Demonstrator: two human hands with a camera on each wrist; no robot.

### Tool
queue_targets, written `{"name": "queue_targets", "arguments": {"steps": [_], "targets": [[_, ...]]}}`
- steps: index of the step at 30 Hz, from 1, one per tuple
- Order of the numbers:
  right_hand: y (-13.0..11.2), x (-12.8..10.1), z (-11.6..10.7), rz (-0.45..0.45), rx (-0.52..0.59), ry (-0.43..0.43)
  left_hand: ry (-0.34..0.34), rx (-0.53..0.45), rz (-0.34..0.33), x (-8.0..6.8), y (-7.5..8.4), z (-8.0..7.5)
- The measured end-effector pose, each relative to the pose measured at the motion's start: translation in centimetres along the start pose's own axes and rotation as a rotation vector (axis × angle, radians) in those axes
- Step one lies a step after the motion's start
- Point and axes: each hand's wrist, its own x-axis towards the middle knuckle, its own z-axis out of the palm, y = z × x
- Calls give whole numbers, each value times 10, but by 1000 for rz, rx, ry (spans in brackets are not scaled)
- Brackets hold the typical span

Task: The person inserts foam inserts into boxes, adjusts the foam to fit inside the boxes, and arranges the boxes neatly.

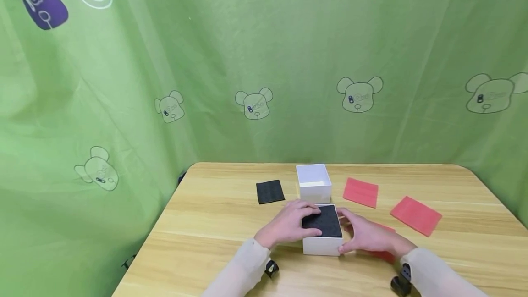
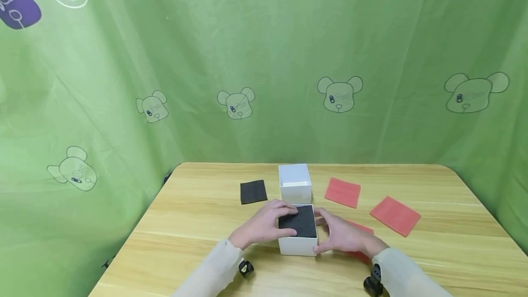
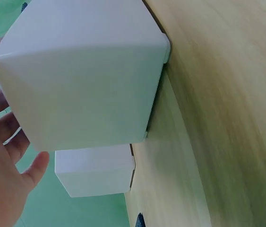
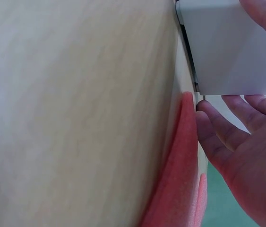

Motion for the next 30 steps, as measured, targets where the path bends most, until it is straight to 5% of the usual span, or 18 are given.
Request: {"name": "queue_targets", "arguments": {"steps": [30], "targets": [[-2,-1,1,1,-19,0,-159,108,68,23,12,0]]}}
